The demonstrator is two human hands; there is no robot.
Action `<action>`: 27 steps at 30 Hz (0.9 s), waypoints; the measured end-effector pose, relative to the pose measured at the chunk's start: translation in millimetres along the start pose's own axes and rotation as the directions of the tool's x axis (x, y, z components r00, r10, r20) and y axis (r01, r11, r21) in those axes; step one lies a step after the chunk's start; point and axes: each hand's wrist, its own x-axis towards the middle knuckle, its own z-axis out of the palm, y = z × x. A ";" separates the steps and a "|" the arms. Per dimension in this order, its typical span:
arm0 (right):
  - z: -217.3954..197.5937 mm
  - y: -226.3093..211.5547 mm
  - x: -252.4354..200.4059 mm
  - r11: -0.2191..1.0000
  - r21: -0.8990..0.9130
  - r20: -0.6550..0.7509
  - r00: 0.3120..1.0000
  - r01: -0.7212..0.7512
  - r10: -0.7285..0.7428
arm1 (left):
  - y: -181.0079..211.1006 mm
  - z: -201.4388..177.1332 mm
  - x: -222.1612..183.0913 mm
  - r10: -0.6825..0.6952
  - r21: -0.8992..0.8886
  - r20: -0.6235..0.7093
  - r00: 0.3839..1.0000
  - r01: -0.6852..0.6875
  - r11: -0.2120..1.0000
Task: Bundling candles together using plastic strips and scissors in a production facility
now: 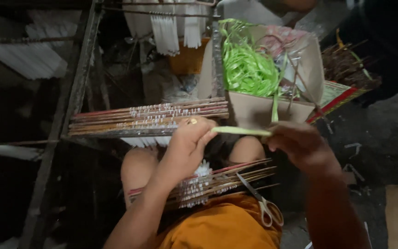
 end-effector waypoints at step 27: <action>-77.1 14.0 -43.4 0.992 0.106 -0.746 0.655 -0.068 0.124 | -37.4 212.3 104.6 -0.036 -0.472 0.621 0.783 0.410 0.780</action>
